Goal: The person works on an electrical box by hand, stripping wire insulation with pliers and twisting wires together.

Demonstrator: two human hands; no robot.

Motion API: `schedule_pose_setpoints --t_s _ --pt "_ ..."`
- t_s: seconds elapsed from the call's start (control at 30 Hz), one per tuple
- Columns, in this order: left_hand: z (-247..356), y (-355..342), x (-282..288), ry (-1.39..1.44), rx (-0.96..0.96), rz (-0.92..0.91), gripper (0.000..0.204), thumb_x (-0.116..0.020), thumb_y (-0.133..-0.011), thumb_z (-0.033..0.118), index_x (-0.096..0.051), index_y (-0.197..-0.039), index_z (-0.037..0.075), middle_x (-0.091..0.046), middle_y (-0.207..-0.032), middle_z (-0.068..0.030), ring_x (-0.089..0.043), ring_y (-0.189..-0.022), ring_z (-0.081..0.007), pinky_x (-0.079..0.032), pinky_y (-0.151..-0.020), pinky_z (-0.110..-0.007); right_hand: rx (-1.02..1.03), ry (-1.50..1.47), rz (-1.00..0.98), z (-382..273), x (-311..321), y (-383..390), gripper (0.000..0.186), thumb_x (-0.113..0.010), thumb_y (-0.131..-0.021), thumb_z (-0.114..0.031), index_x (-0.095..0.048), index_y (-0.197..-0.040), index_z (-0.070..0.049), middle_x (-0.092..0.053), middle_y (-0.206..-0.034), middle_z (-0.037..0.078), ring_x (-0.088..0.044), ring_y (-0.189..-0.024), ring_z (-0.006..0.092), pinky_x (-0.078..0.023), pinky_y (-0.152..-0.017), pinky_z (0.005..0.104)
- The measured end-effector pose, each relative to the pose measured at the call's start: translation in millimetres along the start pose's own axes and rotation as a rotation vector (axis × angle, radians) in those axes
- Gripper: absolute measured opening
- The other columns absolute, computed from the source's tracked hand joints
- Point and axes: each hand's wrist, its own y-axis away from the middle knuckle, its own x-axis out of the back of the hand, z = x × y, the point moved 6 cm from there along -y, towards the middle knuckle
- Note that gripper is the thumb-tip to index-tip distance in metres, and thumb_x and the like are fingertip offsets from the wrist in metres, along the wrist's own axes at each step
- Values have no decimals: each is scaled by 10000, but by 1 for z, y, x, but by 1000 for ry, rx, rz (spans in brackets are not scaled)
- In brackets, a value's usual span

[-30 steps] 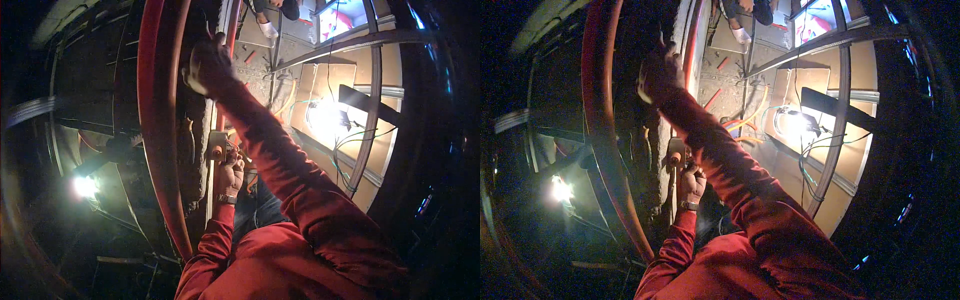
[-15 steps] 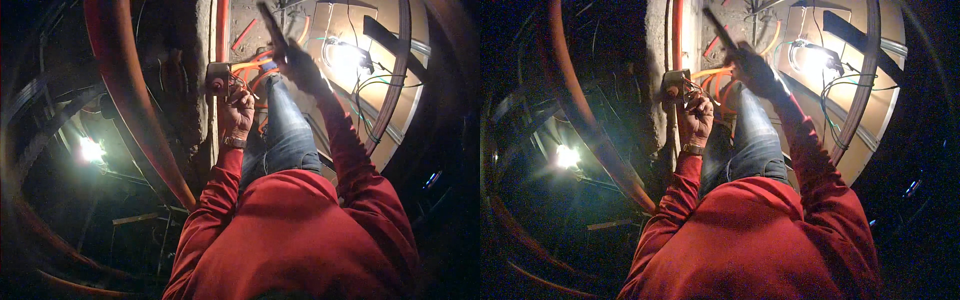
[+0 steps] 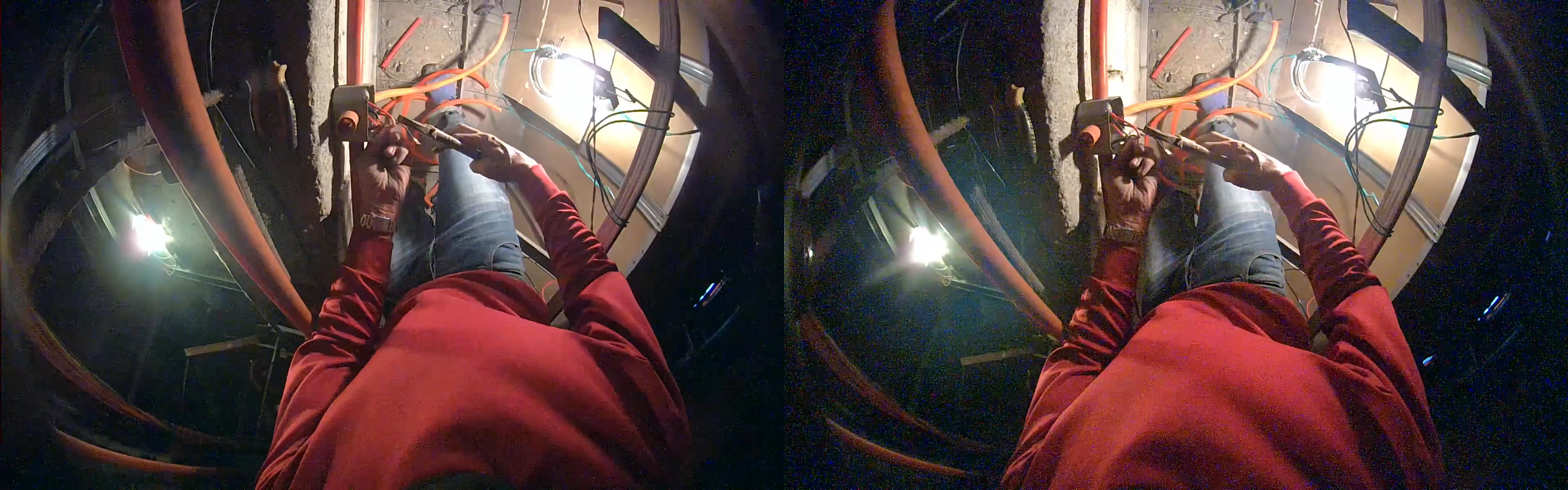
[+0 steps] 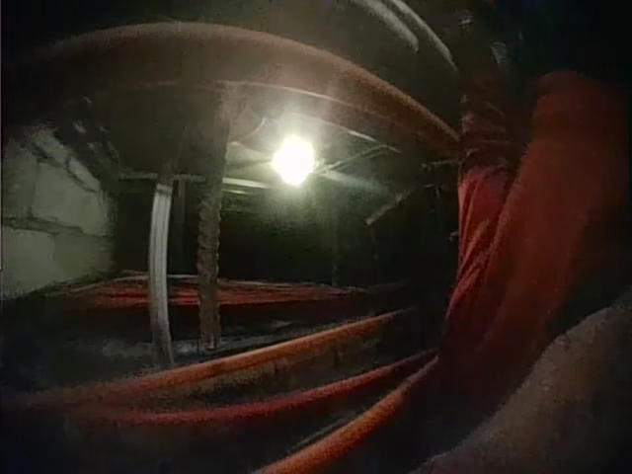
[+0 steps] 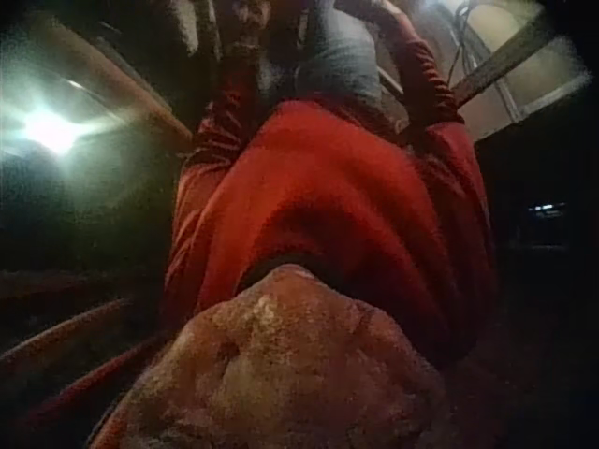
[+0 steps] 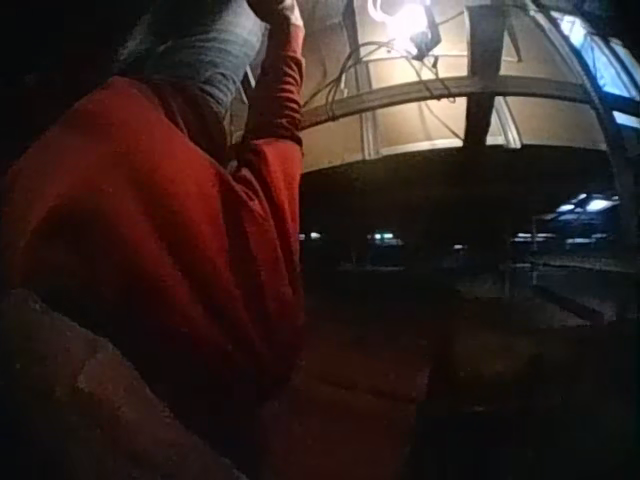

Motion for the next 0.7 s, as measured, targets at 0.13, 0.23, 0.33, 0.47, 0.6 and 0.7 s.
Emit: schedule_pose_setpoints --t_s 0.13,0.23,0.33,0.47,0.6,0.7 --pt "-2 -5 16 36 44 72 77 -632 -985 -12 -625 -1058 -35 -593 -801 -68 -515 -650 -122 -426 -554 -250 140 45 74 -24 13 1 626 -568 -714 35 -677 -1312 -117 -628 -1254 128 -612 -1170 302 -478 -1011 406" --pt "4 -10 25 -364 -50 68 64 -628 -980 -21 -609 -1030 15 -594 -793 -51 -524 -642 -117 -444 -550 -255 143 93 78 -36 23 3 586 -593 -740 19 -681 -1303 -118 -632 -1230 127 -622 -1144 304 -487 -990 407" --pt "0 -13 27 -105 -41 10 89 -623 -978 -24 -597 -1014 53 -597 -785 -32 -539 -635 -114 -461 -556 -254 139 132 73 -41 26 3 546 -619 -766 3 -685 -1295 -118 -636 -1206 126 -631 -1118 306 -497 -970 408" --pt "5 -12 27 -447 -166 97 91 -642 -981 7 -594 -987 85 -602 -789 -4 -548 -638 -93 -462 -549 -241 130 173 70 -37 20 -1 494 -654 -800 -19 -690 -1283 -118 -642 -1174 124 -645 -1083 308 -509 -943 409" --pt "1 -6 25 -512 -102 105 97 -655 -988 28 -596 -965 102 -606 -792 7 -545 -641 -73 -455 -534 -232 119 234 77 -40 17 -5 444 -688 -835 -40 -695 -1272 -119 -647 -1142 122 -658 -1048 311 -522 -916 411" --pt "-2 -6 23 -358 -74 46 92 -651 -1002 55 -611 -948 119 -616 -798 8 -563 -654 -70 -461 -543 -220 72 342 80 -50 19 -6 352 -782 -899 -212 -706 -1231 -121 -641 -1039 114 -686 -942 322 -549 -834 424"
